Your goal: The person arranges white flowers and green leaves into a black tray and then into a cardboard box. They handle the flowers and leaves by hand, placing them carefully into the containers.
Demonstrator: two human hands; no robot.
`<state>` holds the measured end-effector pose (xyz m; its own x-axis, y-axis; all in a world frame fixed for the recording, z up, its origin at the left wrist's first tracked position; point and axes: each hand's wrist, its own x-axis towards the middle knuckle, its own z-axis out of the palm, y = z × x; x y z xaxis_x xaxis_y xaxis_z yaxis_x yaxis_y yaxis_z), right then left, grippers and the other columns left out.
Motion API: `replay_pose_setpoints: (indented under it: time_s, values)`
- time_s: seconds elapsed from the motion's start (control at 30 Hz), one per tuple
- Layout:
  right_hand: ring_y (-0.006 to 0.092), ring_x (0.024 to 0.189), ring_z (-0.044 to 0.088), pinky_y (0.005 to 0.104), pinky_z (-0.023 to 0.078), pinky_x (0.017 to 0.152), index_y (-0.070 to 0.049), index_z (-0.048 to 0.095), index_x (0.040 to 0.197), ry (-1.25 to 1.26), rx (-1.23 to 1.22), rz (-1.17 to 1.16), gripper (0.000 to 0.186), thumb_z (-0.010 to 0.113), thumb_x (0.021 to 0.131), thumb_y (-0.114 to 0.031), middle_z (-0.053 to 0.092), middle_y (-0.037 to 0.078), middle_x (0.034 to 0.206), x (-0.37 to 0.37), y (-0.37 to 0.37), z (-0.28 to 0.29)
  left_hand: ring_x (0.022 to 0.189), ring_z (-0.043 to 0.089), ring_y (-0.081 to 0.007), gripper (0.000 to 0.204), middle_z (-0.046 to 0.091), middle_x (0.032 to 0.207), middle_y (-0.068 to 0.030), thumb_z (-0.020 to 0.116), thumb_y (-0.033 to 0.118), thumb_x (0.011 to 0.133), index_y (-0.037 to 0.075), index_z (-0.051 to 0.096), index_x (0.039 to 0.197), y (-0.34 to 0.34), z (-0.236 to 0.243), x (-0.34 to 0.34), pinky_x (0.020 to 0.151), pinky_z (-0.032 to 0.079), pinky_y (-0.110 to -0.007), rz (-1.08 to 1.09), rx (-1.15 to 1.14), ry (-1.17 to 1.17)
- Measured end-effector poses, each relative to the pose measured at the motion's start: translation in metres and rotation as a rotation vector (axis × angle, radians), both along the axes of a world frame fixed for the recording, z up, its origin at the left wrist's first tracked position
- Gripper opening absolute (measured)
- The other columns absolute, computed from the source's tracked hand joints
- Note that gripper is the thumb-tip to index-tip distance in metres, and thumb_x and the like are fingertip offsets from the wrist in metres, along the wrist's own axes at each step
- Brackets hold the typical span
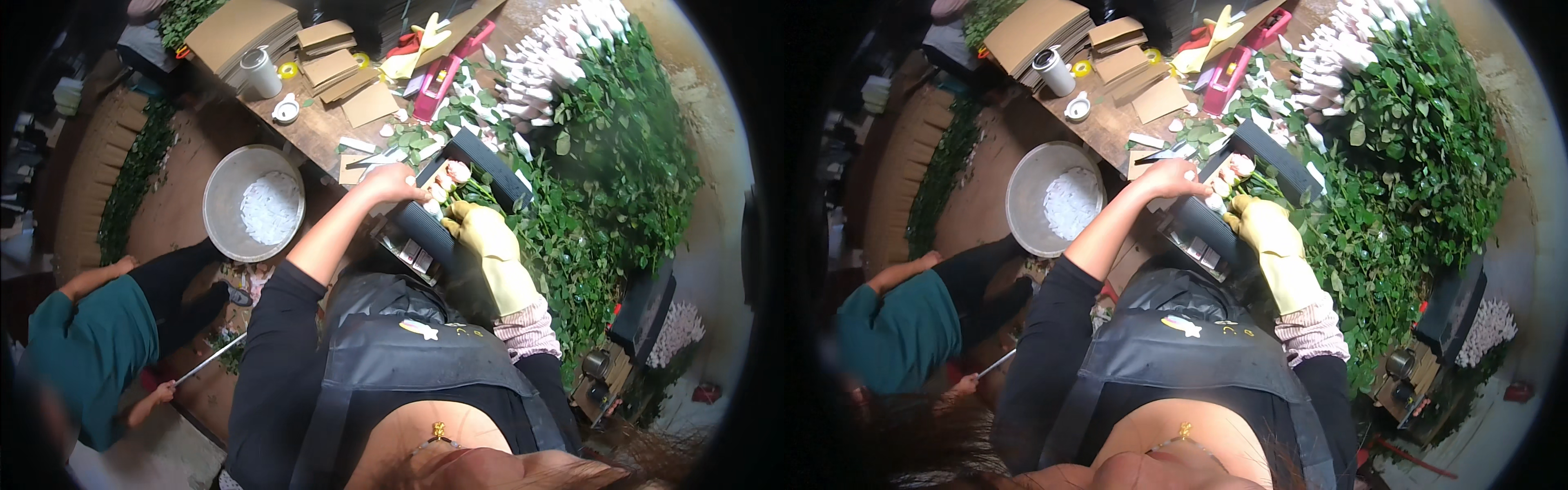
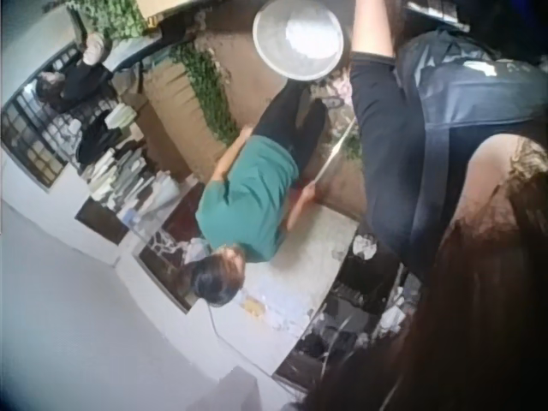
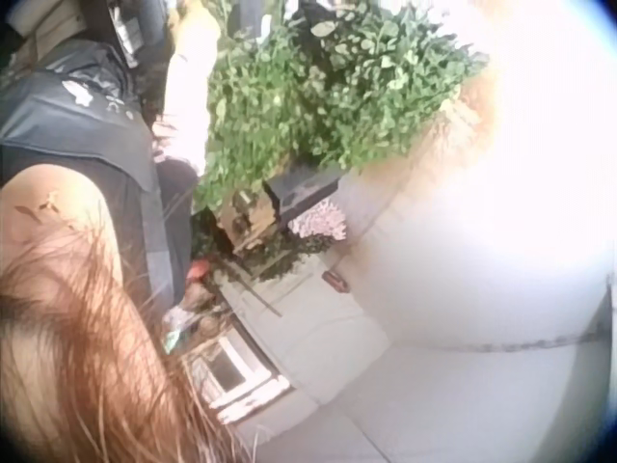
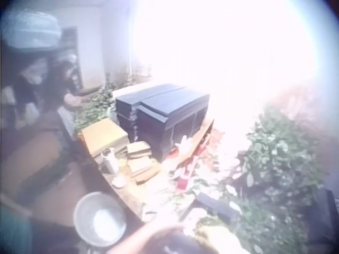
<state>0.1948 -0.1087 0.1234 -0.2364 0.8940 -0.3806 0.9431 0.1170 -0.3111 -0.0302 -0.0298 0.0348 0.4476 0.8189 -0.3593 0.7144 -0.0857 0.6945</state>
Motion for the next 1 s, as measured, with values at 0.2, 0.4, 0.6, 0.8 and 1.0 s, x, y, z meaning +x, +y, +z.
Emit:
replay_pose_setpoints:
  time_s: [0.2, 0.4, 0.6, 0.8, 1.0]
  values:
    - [0.0355, 0.093, 0.071, 0.0458, 0.055, 0.084, -0.014, 0.07, 0.107, -0.043, 0.003, 0.024, 0.028, 0.07, 0.091, -0.038, 0.074, 0.015, 0.095, -0.002, 0.004, -0.015, 0.073, 0.067, -0.0234, 0.038, 0.07, 0.075, -0.012, 0.076, 0.047, 0.085, 0.008, 0.075, 0.084, -0.001, -0.002, 0.001, 0.071, 0.051, -0.036, -0.031, -0.038, -0.092]
    - [0.0374, 0.098, 0.071, 0.0458, 0.055, 0.088, -0.015, 0.07, 0.108, -0.194, -0.137, -0.088, 0.028, 0.071, 0.091, -0.037, 0.074, 0.016, 0.1, -0.022, 0.014, 0.001, 0.07, 0.064, -0.0168, 0.034, 0.069, 0.072, -0.0102, 0.079, 0.039, 0.084, 0.005, 0.074, 0.082, -0.006, -0.022, 0.003, 0.068, 0.051, -0.034, 0.097, -0.102, -0.293]
    - [0.0348, 0.094, 0.072, 0.0438, 0.056, 0.085, -0.012, 0.073, 0.102, -0.286, -0.198, -0.188, 0.022, 0.075, 0.086, -0.027, 0.074, 0.016, 0.097, -0.038, 0.023, -0.007, 0.088, 0.071, -0.0341, 0.034, 0.072, 0.09, -0.0191, 0.072, 0.037, 0.082, 0.006, 0.075, 0.094, -0.01, -0.03, 0.01, 0.081, 0.055, -0.041, 0.035, -0.088, -0.488]
    - [0.031, 0.079, 0.069, 0.0382, 0.054, 0.074, -0.012, 0.072, 0.087, -0.202, -0.147, -0.361, 0.018, 0.084, 0.078, -0.021, 0.072, 0.012, 0.087, -0.025, 0.006, -0.037, 0.086, 0.068, -0.0373, 0.024, 0.069, 0.088, -0.0139, 0.067, 0.029, 0.085, 0.006, 0.071, 0.086, 0.003, -0.023, 0.008, 0.076, 0.053, -0.049, -0.271, 0.132, -0.503]
    - [0.0309, 0.082, 0.071, 0.0428, 0.055, 0.073, -0.015, 0.074, 0.088, -0.353, -0.175, -0.314, 0.016, 0.08, 0.08, -0.028, 0.073, 0.01, 0.087, -0.025, 0.012, -0.051, 0.082, 0.067, -0.0387, 0.018, 0.068, 0.088, -0.016, 0.069, 0.023, 0.082, 0.005, 0.07, 0.085, 0.005, -0.04, 0.012, 0.073, 0.053, -0.048, -0.162, 0.082, -0.78]
